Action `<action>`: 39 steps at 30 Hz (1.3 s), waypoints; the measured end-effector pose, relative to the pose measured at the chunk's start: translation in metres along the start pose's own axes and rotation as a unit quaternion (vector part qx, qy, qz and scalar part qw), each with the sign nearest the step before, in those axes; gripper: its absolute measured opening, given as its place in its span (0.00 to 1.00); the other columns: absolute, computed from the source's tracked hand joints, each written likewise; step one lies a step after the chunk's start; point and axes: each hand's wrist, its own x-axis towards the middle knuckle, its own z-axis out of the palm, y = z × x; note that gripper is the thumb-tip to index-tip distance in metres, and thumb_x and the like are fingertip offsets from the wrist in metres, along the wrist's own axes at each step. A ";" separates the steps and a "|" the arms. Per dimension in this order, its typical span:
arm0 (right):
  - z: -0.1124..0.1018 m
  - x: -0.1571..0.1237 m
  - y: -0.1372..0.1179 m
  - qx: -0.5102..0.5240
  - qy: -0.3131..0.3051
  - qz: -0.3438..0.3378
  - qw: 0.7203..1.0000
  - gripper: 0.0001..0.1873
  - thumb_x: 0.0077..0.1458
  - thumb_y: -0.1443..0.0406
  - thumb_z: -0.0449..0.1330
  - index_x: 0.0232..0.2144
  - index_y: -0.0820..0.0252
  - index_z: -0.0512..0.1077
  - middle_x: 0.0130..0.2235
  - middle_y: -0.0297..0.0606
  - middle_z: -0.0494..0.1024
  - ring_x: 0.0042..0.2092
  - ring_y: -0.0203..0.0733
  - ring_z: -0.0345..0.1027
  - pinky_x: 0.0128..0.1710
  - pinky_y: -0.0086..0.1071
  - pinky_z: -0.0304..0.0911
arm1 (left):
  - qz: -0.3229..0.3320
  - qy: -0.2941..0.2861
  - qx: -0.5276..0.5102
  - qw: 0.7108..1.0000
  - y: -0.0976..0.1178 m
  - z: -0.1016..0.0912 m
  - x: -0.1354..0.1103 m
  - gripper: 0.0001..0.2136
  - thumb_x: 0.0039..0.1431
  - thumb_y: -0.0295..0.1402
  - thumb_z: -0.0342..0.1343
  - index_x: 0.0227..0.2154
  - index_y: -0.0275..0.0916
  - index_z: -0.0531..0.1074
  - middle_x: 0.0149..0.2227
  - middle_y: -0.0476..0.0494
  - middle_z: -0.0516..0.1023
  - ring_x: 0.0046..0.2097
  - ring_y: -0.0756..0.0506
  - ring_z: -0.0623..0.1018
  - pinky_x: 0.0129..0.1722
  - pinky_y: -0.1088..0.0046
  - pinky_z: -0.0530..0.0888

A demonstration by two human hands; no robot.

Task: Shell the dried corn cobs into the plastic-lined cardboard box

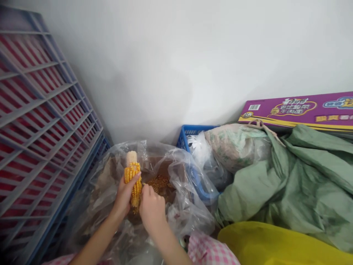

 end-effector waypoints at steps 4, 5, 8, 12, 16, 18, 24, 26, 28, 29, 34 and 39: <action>-0.013 0.007 0.017 0.148 0.058 0.054 0.986 0.14 0.61 0.66 0.41 0.33 0.59 0.66 0.28 0.35 0.74 0.27 0.37 0.68 0.25 0.28 0.51 | -0.013 -0.028 0.005 1.000 0.003 0.002 -0.005 0.23 0.42 0.44 0.62 0.41 0.39 0.67 0.33 0.48 0.74 0.31 0.50 0.75 0.31 0.76 0.70; -0.017 0.009 0.022 0.199 0.071 0.063 0.975 0.15 0.61 0.64 0.40 0.33 0.58 0.66 0.28 0.34 0.73 0.28 0.37 0.67 0.27 0.27 0.52 | -0.014 -0.039 0.010 0.999 0.004 0.003 -0.007 0.23 0.43 0.45 0.61 0.42 0.39 0.68 0.34 0.46 0.75 0.32 0.49 0.76 0.32 0.75 0.71; -0.026 0.016 0.031 0.305 0.073 0.051 0.948 0.16 0.60 0.60 0.42 0.32 0.58 0.67 0.30 0.34 0.73 0.30 0.36 0.66 0.30 0.27 0.55 | -0.008 -0.062 0.015 0.998 0.002 0.005 -0.011 0.25 0.47 0.51 0.55 0.43 0.37 0.69 0.38 0.42 0.77 0.39 0.45 0.77 0.37 0.71 0.72; -0.034 0.019 0.033 0.356 0.061 0.047 0.931 0.13 0.56 0.56 0.51 0.32 0.57 0.69 0.28 0.33 0.72 0.31 0.37 0.65 0.32 0.28 0.55 | 0.015 -0.063 0.015 0.998 -0.004 0.004 -0.009 0.28 0.50 0.54 0.49 0.43 0.35 0.71 0.41 0.38 0.77 0.47 0.42 0.74 0.45 0.68 0.70; -0.030 0.022 0.030 0.402 0.098 0.096 0.905 0.15 0.49 0.53 0.57 0.32 0.58 0.66 0.27 0.31 0.68 0.29 0.35 0.62 0.30 0.27 0.56 | 0.004 -0.082 0.020 0.996 -0.007 0.005 -0.012 0.28 0.50 0.54 0.49 0.44 0.34 0.71 0.43 0.38 0.77 0.49 0.41 0.73 0.48 0.66 0.68; -0.024 0.024 0.028 0.433 0.098 0.106 0.890 0.17 0.49 0.52 0.57 0.34 0.58 0.63 0.27 0.30 0.67 0.28 0.35 0.61 0.29 0.27 0.57 | -0.010 -0.112 0.019 0.993 -0.006 0.008 -0.017 0.28 0.51 0.53 0.49 0.45 0.34 0.71 0.42 0.38 0.77 0.48 0.42 0.74 0.47 0.67 0.69; -0.018 0.028 0.033 0.394 0.085 0.057 0.913 0.19 0.54 0.52 0.52 0.40 0.59 0.67 0.26 0.31 0.68 0.27 0.35 0.63 0.29 0.26 0.56 | -0.080 -0.155 0.024 0.984 0.004 0.010 -0.030 0.30 0.50 0.54 0.49 0.48 0.35 0.67 0.35 0.42 0.78 0.35 0.45 0.77 0.33 0.71 0.73; -0.022 0.028 0.037 0.335 0.079 0.022 0.938 0.18 0.56 0.53 0.49 0.34 0.60 0.68 0.27 0.33 0.70 0.28 0.36 0.64 0.30 0.26 0.56 | -0.101 -0.166 0.037 0.980 0.007 0.009 -0.031 0.30 0.50 0.54 0.49 0.48 0.36 0.67 0.32 0.43 0.77 0.30 0.47 0.77 0.27 0.74 0.73; -0.027 0.027 0.042 0.279 0.071 0.004 0.958 0.18 0.57 0.53 0.47 0.32 0.60 0.69 0.27 0.35 0.72 0.28 0.36 0.64 0.30 0.27 0.55 | -0.119 -0.173 0.050 0.976 0.008 0.009 -0.032 0.30 0.50 0.55 0.48 0.48 0.36 0.66 0.28 0.45 0.76 0.24 0.49 0.75 0.21 0.75 0.71; -0.028 0.027 0.044 0.259 0.068 0.001 0.964 0.19 0.58 0.53 0.46 0.32 0.60 0.69 0.27 0.35 0.72 0.28 0.37 0.64 0.30 0.27 0.54 | -0.130 -0.174 0.059 0.974 0.009 0.009 -0.033 0.30 0.50 0.56 0.47 0.48 0.37 0.66 0.27 0.46 0.75 0.22 0.49 0.74 0.19 0.75 0.70; -0.027 0.028 0.045 0.299 0.058 0.037 0.952 0.21 0.57 0.52 0.48 0.29 0.60 0.71 0.21 0.32 0.70 0.24 0.35 0.63 0.26 0.26 0.53 | -0.159 -0.162 0.075 0.971 0.009 0.010 -0.034 0.29 0.50 0.57 0.46 0.45 0.37 0.67 0.22 0.49 0.72 0.18 0.50 0.70 0.14 0.76 0.67; -0.021 0.034 0.042 0.389 0.083 0.126 0.909 0.25 0.57 0.51 0.44 0.27 0.62 0.73 0.24 0.36 0.74 0.28 0.38 0.66 0.29 0.28 0.58 | -0.130 -0.152 0.096 0.975 0.006 0.009 -0.029 0.27 0.50 0.56 0.47 0.42 0.37 0.68 0.23 0.49 0.71 0.20 0.50 0.70 0.17 0.74 0.69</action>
